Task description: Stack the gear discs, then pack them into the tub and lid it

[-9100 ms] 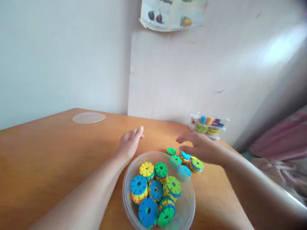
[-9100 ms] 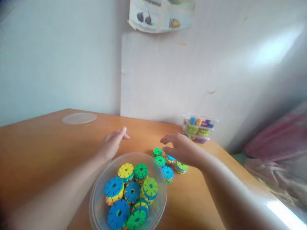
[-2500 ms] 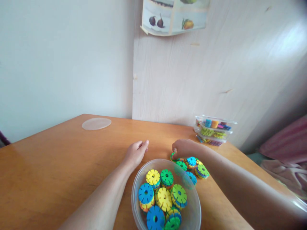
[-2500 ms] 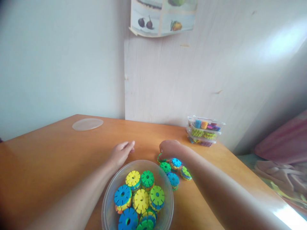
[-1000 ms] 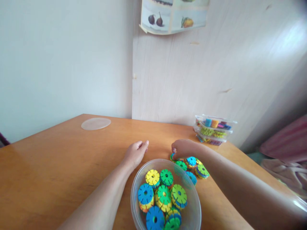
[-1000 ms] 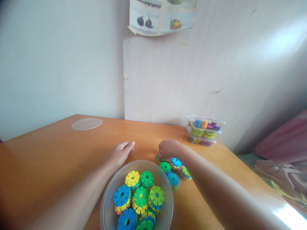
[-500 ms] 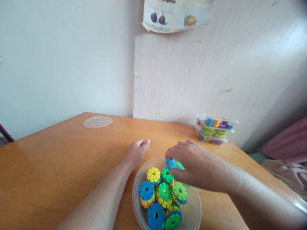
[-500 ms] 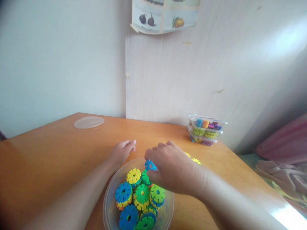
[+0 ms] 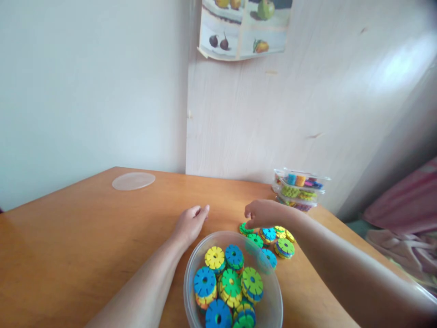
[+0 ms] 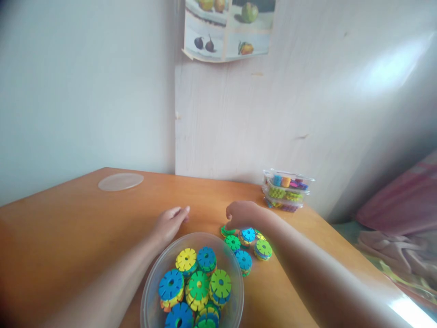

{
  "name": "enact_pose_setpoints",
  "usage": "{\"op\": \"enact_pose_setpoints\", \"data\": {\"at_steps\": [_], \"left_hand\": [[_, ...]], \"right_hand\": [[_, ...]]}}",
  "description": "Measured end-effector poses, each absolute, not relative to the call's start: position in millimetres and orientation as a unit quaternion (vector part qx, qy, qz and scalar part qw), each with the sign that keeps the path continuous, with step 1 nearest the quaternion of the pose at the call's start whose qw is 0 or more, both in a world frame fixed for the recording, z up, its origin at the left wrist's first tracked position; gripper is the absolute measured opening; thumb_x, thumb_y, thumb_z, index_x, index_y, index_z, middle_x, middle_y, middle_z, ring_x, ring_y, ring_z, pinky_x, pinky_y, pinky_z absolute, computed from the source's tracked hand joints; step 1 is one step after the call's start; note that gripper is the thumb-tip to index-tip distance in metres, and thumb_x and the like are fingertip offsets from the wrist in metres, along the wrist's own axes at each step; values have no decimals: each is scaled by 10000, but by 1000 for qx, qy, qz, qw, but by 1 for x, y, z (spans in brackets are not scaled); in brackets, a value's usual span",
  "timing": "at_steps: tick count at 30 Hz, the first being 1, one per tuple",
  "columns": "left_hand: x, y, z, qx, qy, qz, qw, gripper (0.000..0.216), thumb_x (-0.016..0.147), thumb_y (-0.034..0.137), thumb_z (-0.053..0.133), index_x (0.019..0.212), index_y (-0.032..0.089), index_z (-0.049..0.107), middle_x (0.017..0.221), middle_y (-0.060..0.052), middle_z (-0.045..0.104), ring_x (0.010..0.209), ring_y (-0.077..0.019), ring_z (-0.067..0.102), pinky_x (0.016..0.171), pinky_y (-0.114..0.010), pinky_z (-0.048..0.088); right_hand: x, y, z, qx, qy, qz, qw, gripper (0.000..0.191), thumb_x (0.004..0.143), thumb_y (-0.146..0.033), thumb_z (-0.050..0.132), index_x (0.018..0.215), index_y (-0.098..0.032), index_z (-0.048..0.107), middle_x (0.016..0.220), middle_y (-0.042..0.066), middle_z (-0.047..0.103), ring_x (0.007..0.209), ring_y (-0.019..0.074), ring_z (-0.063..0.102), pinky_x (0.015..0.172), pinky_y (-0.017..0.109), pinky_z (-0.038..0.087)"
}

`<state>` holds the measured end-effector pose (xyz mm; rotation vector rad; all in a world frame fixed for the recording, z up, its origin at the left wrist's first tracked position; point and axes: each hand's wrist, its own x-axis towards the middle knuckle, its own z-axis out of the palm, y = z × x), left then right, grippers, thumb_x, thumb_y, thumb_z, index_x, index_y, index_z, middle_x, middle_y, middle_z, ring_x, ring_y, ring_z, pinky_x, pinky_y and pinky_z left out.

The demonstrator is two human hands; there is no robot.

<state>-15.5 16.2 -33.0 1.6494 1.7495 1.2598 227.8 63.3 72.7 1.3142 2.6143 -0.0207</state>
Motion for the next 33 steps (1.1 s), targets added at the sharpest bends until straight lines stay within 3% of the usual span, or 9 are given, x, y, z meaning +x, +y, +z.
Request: {"op": "enact_pose_setpoints", "data": {"at_steps": [4,9,12,19,23,28,33], "left_hand": [[-16,16,-34,594,631,452,213,502,860,617,403,683,193,606,677,-17,659,658,-173,585,597,-262,358],[-14,14,-32,591,635,448,215,505,860,618,401,686,193,608,674,-12,657,647,-164,578,595,-256,357],[-15,14,-32,592,639,444,212,508,858,619,400,686,191,613,673,-13,655,641,-163,572,586,-257,350],[-14,12,-30,602,628,447,210,499,864,595,384,654,193,593,629,-3,620,637,-164,569,568,-257,332],[-13,10,-27,589,630,456,220,475,856,580,406,645,192,580,635,-11,635,640,-168,577,573,-262,340],[-13,11,-27,590,630,454,220,485,860,584,402,648,187,583,641,-16,638,643,-167,578,571,-262,335],[-14,13,-30,602,627,447,210,511,869,599,379,658,185,591,636,-7,623,635,-163,560,575,-256,332]], "right_hand": [[218,75,58,429,888,-3,165,483,668,-568,652,1000,-224,723,1018,85,715,911,267,647,642,295,430],[212,77,54,421,885,18,196,379,674,-411,642,985,-214,732,1008,104,713,880,263,650,645,296,434],[214,70,63,431,888,25,162,373,690,-343,610,1020,-202,711,1030,98,706,904,258,644,648,292,426],[218,1,110,383,924,13,-13,303,803,-334,538,1061,-229,658,965,64,705,882,227,632,737,307,404],[214,-36,115,323,946,22,-9,219,820,-322,541,969,-219,665,900,62,697,873,231,617,780,335,390],[218,-32,111,314,949,17,-19,284,842,-357,538,1069,-229,651,1004,57,696,944,231,611,838,347,388],[226,18,102,422,906,15,1,282,826,-305,507,1038,-229,677,951,39,715,862,207,646,712,304,420]]}}
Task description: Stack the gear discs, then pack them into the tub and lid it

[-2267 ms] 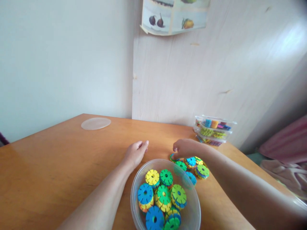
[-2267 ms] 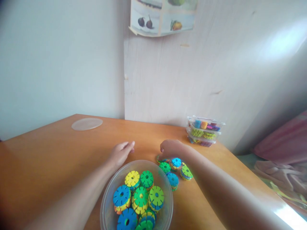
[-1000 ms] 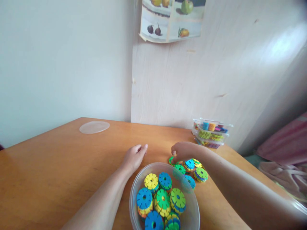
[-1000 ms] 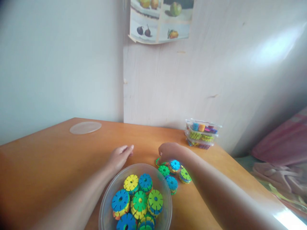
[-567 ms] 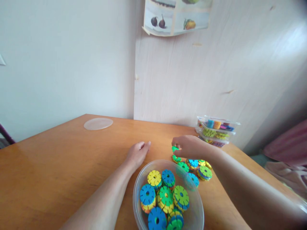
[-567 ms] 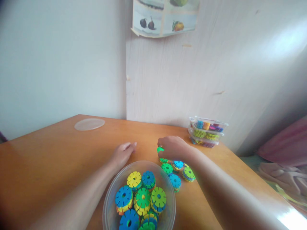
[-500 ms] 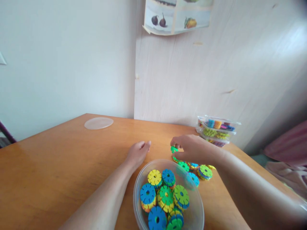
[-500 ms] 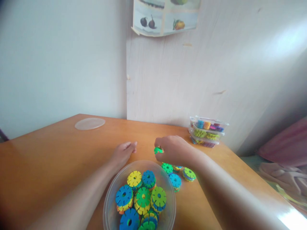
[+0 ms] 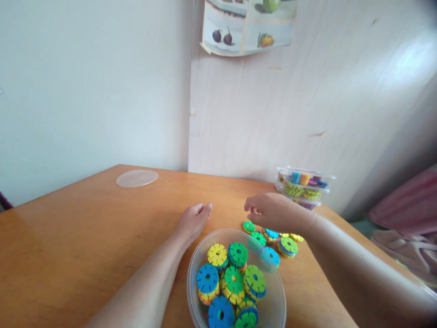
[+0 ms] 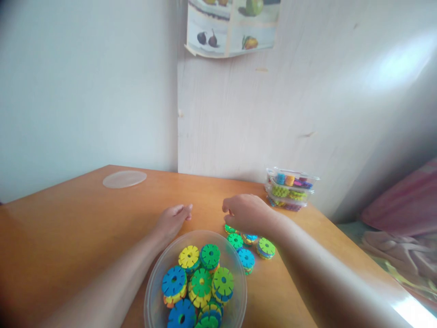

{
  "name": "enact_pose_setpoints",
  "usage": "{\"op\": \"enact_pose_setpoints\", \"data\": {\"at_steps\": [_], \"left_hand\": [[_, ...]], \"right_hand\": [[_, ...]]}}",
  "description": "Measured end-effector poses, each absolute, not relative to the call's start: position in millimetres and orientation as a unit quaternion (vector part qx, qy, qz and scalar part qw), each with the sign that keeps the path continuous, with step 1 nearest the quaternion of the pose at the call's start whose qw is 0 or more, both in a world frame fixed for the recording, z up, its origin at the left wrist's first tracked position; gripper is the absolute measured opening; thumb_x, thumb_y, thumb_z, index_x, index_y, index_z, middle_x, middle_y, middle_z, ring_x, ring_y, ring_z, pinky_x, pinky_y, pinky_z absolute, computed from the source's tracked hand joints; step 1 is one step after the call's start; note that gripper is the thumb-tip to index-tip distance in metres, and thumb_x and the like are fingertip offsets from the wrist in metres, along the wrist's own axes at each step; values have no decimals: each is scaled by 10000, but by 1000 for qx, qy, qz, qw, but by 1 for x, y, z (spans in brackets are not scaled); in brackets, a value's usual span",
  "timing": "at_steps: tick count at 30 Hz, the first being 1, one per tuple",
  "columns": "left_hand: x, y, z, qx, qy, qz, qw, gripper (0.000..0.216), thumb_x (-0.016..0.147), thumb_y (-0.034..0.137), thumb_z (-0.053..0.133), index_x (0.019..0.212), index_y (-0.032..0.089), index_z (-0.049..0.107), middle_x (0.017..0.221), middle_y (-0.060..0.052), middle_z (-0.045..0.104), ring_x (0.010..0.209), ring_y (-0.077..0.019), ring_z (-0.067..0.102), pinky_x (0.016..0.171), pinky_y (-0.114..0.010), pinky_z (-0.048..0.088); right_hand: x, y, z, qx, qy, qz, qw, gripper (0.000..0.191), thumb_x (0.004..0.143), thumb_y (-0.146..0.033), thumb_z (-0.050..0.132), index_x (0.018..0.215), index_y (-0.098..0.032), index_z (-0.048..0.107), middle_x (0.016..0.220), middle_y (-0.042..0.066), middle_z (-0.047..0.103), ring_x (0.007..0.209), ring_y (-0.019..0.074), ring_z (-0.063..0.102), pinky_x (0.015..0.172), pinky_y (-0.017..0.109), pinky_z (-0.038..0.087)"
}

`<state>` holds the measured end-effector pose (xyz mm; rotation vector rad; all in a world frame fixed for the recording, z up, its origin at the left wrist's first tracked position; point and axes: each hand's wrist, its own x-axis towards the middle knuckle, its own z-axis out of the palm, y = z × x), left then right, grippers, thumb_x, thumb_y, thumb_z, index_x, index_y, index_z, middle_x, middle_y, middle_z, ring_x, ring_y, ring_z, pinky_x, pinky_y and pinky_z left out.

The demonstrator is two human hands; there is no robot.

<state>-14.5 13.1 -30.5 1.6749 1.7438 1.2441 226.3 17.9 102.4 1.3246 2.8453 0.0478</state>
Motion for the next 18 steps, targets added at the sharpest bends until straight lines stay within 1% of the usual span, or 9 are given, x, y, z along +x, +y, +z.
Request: {"op": "enact_pose_setpoints", "data": {"at_steps": [3,5,7,9,11,15,18], "left_hand": [[-15,15,-33,602,629,448,205,508,864,607,389,661,186,588,633,-6,620,629,-165,556,585,-257,342],[-16,15,-33,600,631,444,211,503,859,611,398,674,187,596,646,-9,630,630,-167,560,591,-258,348],[-16,15,-33,598,632,444,215,501,857,612,402,682,188,602,662,-13,641,630,-167,563,594,-258,353],[-15,15,-33,597,632,445,215,500,857,614,403,684,190,604,666,-14,645,630,-165,565,597,-257,358],[-15,15,-34,596,632,447,213,500,857,615,401,687,192,605,667,-13,647,627,-164,565,598,-256,361],[-15,15,-35,593,631,452,214,494,855,610,407,685,192,607,669,-11,649,619,-157,558,592,-252,356],[-14,15,-34,594,634,447,211,496,856,610,404,670,193,599,653,-6,639,617,-156,554,581,-252,345]], "right_hand": [[228,48,88,428,901,28,66,309,786,-384,553,1006,-223,699,992,55,712,897,235,651,668,300,429],[226,62,77,412,903,25,116,385,750,-482,593,1010,-220,707,1010,69,710,913,249,652,662,303,439],[221,69,70,405,900,13,160,478,704,-563,624,1020,-215,711,998,81,712,882,250,661,644,301,446],[215,73,64,403,896,3,188,520,677,-593,639,1011,-202,717,965,90,717,834,248,668,619,297,448],[210,75,60,402,893,0,200,502,666,-564,658,991,-187,723,938,98,719,808,250,671,600,294,448],[207,78,55,411,889,7,202,396,655,-421,681,962,-175,723,920,104,719,814,251,668,604,287,446],[210,75,59,425,890,19,161,372,689,-364,633,1007,-179,694,992,107,707,862,247,656,625,283,436]]}}
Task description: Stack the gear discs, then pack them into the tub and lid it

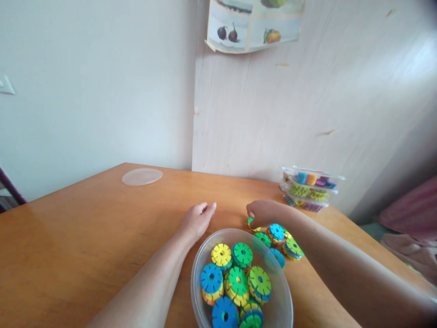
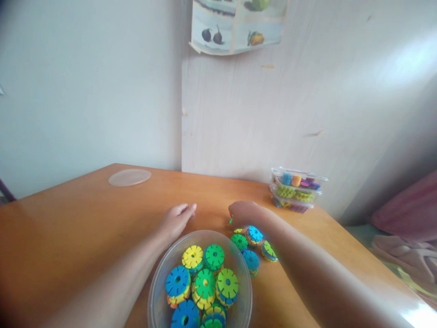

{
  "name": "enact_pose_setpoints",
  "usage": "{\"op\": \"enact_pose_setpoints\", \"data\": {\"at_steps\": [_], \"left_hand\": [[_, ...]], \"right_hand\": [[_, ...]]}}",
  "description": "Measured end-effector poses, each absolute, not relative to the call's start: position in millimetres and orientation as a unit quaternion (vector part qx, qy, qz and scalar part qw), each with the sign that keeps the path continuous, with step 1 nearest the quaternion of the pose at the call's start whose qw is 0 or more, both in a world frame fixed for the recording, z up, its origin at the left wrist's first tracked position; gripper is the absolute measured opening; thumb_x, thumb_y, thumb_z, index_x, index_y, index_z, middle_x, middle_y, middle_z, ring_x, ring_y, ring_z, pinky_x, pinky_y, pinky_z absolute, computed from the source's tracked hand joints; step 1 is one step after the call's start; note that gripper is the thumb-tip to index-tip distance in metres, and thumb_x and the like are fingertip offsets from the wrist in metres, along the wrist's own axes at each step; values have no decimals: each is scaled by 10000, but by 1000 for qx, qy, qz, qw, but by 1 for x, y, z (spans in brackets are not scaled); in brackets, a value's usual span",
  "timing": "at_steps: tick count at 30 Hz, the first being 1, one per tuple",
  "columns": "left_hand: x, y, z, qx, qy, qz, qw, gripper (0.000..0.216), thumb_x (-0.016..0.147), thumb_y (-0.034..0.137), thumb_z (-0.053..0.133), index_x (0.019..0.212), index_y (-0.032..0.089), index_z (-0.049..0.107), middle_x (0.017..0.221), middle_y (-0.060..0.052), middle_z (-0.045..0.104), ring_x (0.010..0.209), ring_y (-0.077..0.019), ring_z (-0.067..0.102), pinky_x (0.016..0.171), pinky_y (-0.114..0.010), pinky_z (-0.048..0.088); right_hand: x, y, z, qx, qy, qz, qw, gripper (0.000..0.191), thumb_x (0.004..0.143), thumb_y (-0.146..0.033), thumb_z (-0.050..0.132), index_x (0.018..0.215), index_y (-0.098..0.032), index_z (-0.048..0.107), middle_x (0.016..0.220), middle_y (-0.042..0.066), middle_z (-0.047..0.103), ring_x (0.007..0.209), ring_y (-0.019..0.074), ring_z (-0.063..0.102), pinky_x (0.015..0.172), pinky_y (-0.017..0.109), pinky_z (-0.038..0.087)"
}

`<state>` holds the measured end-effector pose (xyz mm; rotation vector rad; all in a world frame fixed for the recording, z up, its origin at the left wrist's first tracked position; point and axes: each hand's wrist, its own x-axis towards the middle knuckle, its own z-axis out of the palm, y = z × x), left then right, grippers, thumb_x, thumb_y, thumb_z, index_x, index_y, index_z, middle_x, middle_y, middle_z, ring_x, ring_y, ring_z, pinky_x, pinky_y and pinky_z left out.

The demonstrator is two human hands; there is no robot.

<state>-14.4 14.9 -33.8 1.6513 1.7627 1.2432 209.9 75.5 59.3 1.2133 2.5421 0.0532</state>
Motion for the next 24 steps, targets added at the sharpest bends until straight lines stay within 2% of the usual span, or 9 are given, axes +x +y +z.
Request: {"op": "enact_pose_setpoints", "data": {"at_steps": [4,8,11,16,19,24], "left_hand": [[-13,14,-31,602,634,440,204,511,865,607,381,640,194,581,621,-2,613,617,-157,552,564,-254,327],[-11,12,-29,593,640,443,208,501,863,594,387,631,194,582,617,-3,617,605,-154,549,561,-259,325],[-10,10,-29,591,634,450,214,496,867,590,383,634,194,569,617,1,619,596,-147,546,561,-259,327],[-10,12,-29,584,641,449,215,497,865,589,386,632,194,577,616,-2,620,587,-147,541,560,-264,325],[-11,13,-30,587,641,446,215,509,857,602,393,622,193,585,614,-8,617,591,-153,541,554,-264,316],[-14,14,-32,600,628,449,210,520,865,610,380,635,190,582,617,-9,612,613,-157,544,563,-258,316]], "right_hand": [[210,48,85,433,900,5,39,355,752,-340,572,1079,-214,636,1034,72,690,856,215,638,649,277,416],[199,-7,112,327,944,-15,-50,285,797,-305,558,1066,-247,629,973,36,677,857,195,614,753,288,409],[189,-40,115,279,959,-23,-45,246,809,-302,565,1028,-228,648,948,56,674,874,214,602,789,310,406],[188,-34,108,286,957,-21,-51,309,825,-324,560,1108,-227,637,1026,60,678,920,220,605,803,316,409],[197,-1,107,354,934,-11,-46,267,822,-285,536,1058,-232,650,973,32,691,844,185,623,730,283,413],[212,56,93,428,902,-2,56,258,748,-345,603,959,-220,682,933,35,705,802,191,637,605,257,394]]}}
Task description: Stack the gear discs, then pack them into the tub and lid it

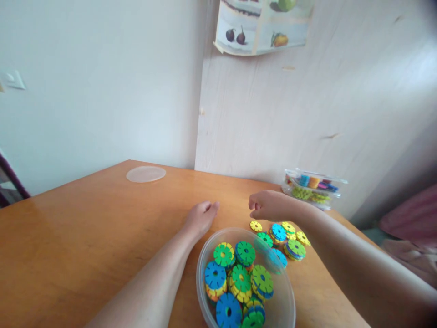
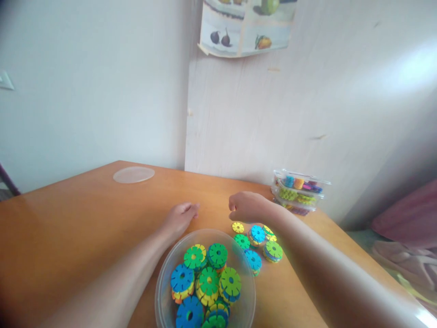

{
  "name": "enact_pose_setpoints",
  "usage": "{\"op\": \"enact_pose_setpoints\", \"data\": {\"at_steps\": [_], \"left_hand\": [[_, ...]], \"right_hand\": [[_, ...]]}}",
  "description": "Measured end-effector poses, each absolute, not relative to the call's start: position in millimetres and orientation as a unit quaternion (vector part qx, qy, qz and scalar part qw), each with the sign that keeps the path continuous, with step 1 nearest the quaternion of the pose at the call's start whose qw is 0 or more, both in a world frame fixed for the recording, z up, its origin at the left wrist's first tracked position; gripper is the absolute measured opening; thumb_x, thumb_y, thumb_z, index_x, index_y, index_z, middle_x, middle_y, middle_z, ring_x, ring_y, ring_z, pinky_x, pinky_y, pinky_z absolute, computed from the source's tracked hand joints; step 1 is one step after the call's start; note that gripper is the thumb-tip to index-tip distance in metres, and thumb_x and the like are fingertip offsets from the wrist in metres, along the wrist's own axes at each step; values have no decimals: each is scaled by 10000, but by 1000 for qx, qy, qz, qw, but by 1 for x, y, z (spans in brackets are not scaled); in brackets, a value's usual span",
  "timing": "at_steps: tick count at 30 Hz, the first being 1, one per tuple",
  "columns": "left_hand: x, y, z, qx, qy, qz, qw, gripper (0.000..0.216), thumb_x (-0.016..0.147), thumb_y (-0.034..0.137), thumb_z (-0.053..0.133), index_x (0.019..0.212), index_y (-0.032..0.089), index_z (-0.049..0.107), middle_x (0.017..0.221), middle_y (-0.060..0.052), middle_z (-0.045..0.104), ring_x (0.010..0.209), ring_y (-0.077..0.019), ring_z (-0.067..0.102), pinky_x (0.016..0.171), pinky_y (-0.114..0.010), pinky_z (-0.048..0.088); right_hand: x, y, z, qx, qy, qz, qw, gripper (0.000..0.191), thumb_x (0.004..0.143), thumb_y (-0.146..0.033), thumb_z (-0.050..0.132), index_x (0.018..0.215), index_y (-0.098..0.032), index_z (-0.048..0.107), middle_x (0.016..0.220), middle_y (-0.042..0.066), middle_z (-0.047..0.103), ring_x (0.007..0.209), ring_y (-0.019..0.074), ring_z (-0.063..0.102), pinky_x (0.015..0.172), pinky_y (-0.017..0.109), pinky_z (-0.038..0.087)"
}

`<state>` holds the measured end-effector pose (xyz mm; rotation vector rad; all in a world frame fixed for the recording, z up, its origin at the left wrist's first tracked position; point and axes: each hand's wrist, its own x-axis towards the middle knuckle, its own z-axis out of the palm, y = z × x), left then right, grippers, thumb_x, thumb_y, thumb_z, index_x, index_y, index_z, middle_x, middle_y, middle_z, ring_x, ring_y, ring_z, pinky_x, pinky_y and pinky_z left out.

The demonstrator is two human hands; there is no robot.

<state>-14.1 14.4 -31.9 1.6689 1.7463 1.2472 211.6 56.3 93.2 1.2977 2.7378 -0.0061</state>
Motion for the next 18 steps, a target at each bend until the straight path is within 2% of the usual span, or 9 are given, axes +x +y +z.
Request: {"op": "enact_pose_setpoints", "data": {"at_steps": [6,10,15,18], "left_hand": [[-15,15,-33,598,637,439,211,523,856,630,387,677,190,605,658,-18,640,619,-159,551,568,-258,323],[-14,14,-32,596,643,433,210,523,857,630,388,672,188,599,646,-14,634,619,-157,552,567,-255,323],[-13,13,-31,595,645,431,210,512,861,619,392,672,187,592,640,-3,624,605,-145,533,558,-252,310],[-13,14,-32,594,648,429,208,517,859,624,392,671,185,591,622,2,608,600,-143,522,552,-254,300]], "right_hand": [[212,78,69,419,890,-15,179,448,655,-526,682,937,-180,709,891,72,715,765,230,649,523,266,370],[209,85,57,418,881,-13,220,441,647,-526,694,906,-171,723,839,72,714,735,233,649,514,266,369],[211,101,44,435,876,-44,205,434,602,-424,747,946,-163,699,944,89,698,791,236,637,518,251,367],[213,103,44,430,886,-82,153,278,642,-298,705,887,-168,682,905,62,695,754,198,623,520,237,363]]}}
